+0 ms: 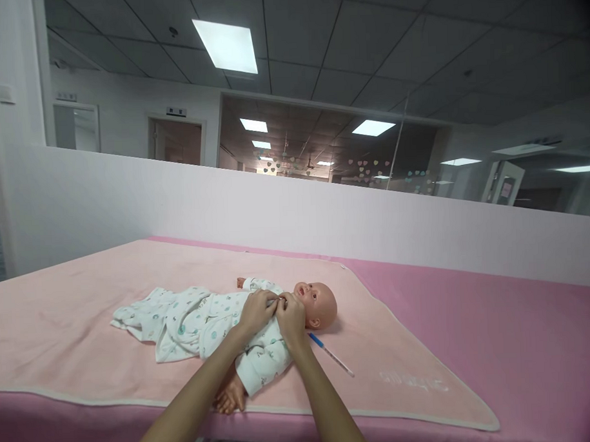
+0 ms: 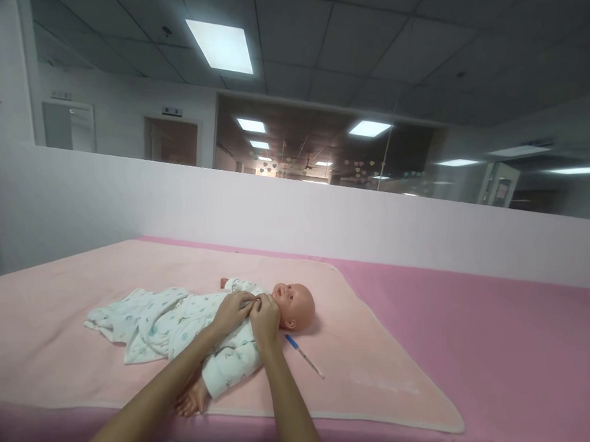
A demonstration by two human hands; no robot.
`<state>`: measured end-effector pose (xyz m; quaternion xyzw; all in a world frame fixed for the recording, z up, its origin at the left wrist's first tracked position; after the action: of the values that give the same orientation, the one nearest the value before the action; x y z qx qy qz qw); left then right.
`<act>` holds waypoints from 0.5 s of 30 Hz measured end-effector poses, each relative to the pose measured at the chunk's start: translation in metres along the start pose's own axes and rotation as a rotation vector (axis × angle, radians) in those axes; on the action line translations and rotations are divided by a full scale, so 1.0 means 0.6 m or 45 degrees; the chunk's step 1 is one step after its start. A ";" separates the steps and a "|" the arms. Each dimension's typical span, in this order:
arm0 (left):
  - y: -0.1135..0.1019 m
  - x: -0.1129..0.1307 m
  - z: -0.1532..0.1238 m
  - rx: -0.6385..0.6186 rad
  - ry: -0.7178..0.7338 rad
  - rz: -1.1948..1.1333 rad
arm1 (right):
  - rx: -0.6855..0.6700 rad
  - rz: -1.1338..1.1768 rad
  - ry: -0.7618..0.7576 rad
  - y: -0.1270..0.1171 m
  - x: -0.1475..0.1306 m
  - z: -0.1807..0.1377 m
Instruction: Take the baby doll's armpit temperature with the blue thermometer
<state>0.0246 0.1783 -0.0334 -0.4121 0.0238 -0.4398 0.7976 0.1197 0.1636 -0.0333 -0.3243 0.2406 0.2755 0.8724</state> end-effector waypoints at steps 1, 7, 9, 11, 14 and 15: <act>-0.001 0.000 -0.001 0.011 -0.003 -0.022 | 0.014 0.026 0.003 -0.004 0.002 -0.004; -0.001 -0.001 -0.011 0.069 0.004 -0.052 | 0.010 0.059 0.021 -0.013 0.003 -0.019; -0.001 0.001 -0.014 0.074 0.002 -0.020 | 0.008 0.053 0.012 -0.015 -0.001 -0.021; -0.001 0.003 -0.016 0.080 0.002 0.012 | 0.007 0.047 -0.007 -0.015 -0.005 -0.022; -0.003 0.006 -0.018 0.097 0.008 0.018 | -0.005 0.037 -0.042 -0.012 -0.010 -0.021; -0.004 0.006 -0.018 0.106 0.013 0.009 | -0.010 0.036 -0.048 -0.011 -0.011 -0.021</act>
<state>0.0212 0.1681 -0.0377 -0.3761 0.0109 -0.4397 0.8155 0.1160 0.1486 -0.0354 -0.3190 0.2274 0.2948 0.8716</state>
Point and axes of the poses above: each hand's wrist, its own z-axis towards the middle knuckle, its own y-axis out of the palm, x = y × z, the point moved 9 cm from there along z, towards the middle knuckle, and after that the axes turned 9 degrees about y, right-handed, at the moved point
